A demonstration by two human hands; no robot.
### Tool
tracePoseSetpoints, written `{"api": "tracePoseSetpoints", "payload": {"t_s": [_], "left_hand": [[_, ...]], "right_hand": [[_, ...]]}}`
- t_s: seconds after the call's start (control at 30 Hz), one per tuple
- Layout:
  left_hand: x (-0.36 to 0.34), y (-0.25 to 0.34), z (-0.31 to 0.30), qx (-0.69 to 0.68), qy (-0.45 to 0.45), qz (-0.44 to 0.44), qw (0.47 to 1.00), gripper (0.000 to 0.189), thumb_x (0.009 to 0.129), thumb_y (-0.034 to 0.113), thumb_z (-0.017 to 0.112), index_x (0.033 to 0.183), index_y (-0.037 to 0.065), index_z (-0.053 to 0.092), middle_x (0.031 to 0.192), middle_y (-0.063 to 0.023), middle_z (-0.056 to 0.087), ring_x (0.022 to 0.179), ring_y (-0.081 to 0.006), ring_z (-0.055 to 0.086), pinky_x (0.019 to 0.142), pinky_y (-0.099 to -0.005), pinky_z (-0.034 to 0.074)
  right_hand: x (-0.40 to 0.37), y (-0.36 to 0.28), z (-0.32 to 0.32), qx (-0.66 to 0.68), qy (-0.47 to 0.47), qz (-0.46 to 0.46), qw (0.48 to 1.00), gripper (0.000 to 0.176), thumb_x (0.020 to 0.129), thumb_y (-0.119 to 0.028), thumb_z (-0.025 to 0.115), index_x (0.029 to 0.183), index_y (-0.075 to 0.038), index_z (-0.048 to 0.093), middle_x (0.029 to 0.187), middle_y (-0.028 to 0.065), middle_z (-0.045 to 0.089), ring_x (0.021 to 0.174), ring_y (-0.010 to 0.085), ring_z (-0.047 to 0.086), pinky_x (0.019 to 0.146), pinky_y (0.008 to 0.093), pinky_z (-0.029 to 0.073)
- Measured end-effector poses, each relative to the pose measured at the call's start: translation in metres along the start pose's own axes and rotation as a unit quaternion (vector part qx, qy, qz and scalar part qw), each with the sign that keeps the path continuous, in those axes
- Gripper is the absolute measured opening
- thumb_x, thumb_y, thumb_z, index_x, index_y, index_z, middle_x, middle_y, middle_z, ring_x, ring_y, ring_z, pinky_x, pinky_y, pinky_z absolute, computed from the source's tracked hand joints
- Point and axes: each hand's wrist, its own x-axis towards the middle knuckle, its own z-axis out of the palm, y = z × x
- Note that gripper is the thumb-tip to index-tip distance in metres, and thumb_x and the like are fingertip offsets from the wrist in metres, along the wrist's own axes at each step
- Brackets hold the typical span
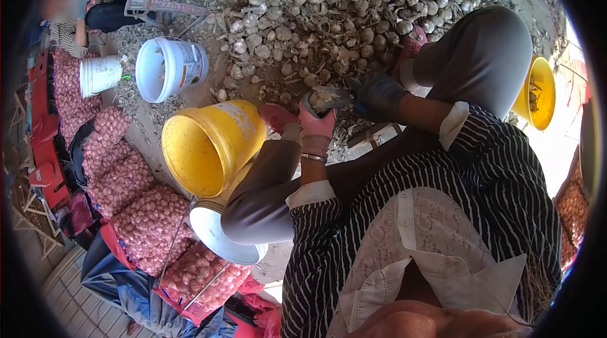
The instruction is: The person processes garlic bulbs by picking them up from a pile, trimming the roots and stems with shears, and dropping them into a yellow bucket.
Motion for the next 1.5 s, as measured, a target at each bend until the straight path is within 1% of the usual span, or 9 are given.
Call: {"api": "tracePoseSetpoints", "payload": {"t_s": [0.6, 0.77, 0.87, 0.9, 0.93, 0.97, 1.07, 1.27, 1.5], "left_hand": [[-0.003, 0.027, -0.051, -0.288, 0.098, 0.056, 0.951, 0.036, 0.077, 0.009, 0.072, 0.109, 0.004, 0.056, 0.104, -0.0039, 0.059, 0.094, -0.0151, 0.058, 0.086, -0.0282, 0.047], [0.003, 0.031, -0.139, -0.772, 0.229, 0.144, 0.576, 0.023, 0.087, 0.025, 0.065, 0.101, 0.008, 0.059, 0.103, -0.0042, 0.065, 0.094, -0.0198, 0.061, 0.095, -0.0409, 0.045], [0.026, -0.023, -0.12, -0.663, 0.185, 0.002, 0.725, 0.019, 0.089, 0.025, 0.062, 0.095, 0.007, 0.063, 0.103, -0.0041, 0.066, 0.095, -0.0191, 0.061, 0.093, -0.0377, 0.046], [0.043, -0.067, -0.105, -0.272, 0.119, 0.074, 0.952, 0.02, 0.089, 0.026, 0.061, 0.096, 0.007, 0.063, 0.1, -0.0052, 0.067, 0.093, -0.02, 0.061, 0.091, -0.0355, 0.047], [0.063, -0.111, -0.088, 0.176, 0.023, 0.133, 0.975, 0.021, 0.089, 0.027, 0.061, 0.096, 0.008, 0.064, 0.098, -0.0063, 0.067, 0.092, -0.0208, 0.061, 0.09, -0.0333, 0.047], [0.075, -0.136, -0.064, 0.174, 0.019, 0.126, 0.976, 0.021, 0.089, 0.027, 0.061, 0.096, 0.008, 0.064, 0.098, -0.0063, 0.067, 0.092, -0.0208, 0.061, 0.09, -0.0333, 0.047], [0.093, -0.184, 0.007, -0.329, 0.065, -0.306, 0.891, 0.03, 0.089, 0.028, 0.061, 0.112, 0.008, 0.063, 0.107, -0.0113, 0.066, 0.097, -0.0292, 0.063, 0.085, -0.0375, 0.049], [0.131, -0.109, 0.055, 0.231, -0.048, -0.336, 0.912, 0.06, 0.082, 0.034, 0.069, 0.131, 0.006, 0.051, 0.122, -0.0172, 0.061, 0.11, -0.0294, 0.06, 0.094, -0.0399, 0.048], [0.116, -0.127, 0.045, 0.068, 0.059, -0.207, 0.974, 0.059, 0.076, 0.012, 0.074, 0.129, 0.002, 0.051, 0.122, -0.012, 0.059, 0.107, -0.0213, 0.059, 0.09, -0.035, 0.051]], "right_hand": [[0.018, 0.049, -0.005, 0.105, 0.007, 0.183, 0.977, 0.025, 0.083, -0.03, 0.061, 0.085, -0.006, 0.065, 0.081, 0.0127, 0.067, 0.074, 0.0292, 0.067, 0.066, 0.0412, 0.052], [0.037, 0.031, -0.065, 0.733, 0.06, 0.314, 0.6, 0.037, 0.09, -0.043, 0.058, 0.097, -0.007, 0.062, 0.078, 0.006, 0.067, 0.068, 0.0166, 0.066, 0.058, 0.0325, 0.053], [0.044, 0.038, -0.063, 0.813, -0.016, 0.313, 0.491, 0.039, 0.09, -0.044, 0.058, 0.098, -0.006, 0.062, 0.08, 0.0059, 0.067, 0.063, 0.0158, 0.063, 0.056, 0.0302, 0.053], [0.047, 0.044, -0.056, 0.825, -0.072, 0.328, 0.455, 0.039, 0.09, -0.044, 0.058, 0.098, -0.006, 0.062, 0.08, 0.0054, 0.066, 0.062, 0.0153, 0.063, 0.056, 0.0301, 0.053], [0.053, 0.041, -0.025, 0.767, -0.055, 0.386, 0.51, 0.037, 0.088, -0.042, 0.062, 0.094, -0.006, 0.062, 0.076, 0.0039, 0.064, 0.061, 0.016, 0.062, 0.055, 0.0312, 0.053], [0.053, 0.042, -0.019, 0.765, -0.058, 0.393, 0.507, 0.037, 0.088, -0.042, 0.062, 0.094, -0.006, 0.062, 0.076, 0.0039, 0.064, 0.061, 0.016, 0.062, 0.055, 0.0312, 0.053], [0.053, 0.043, 0.0, 0.682, -0.019, 0.378, 0.626, 0.039, 0.084, -0.045, 0.066, 0.09, -0.006, 0.062, 0.064, 0.0034, 0.059, 0.058, 0.0154, 0.061, 0.054, 0.0336, 0.051], [0.046, 0.05, 0.017, 0.552, -0.055, 0.373, 0.743, 0.03, 0.086, -0.036, 0.068, 0.091, -0.008, 0.06, 0.073, -0.0007, 0.056, 0.067, 0.0079, 0.053, 0.064, 0.0278, 0.046], [0.05, 0.043, 0.009, 0.466, -0.013, 0.307, 0.829, 0.043, 0.082, -0.04, 0.069, 0.103, -0.004, 0.06, 0.086, 0.0113, 0.065, 0.079, 0.0196, 0.061, 0.074, 0.0363, 0.048]]}}
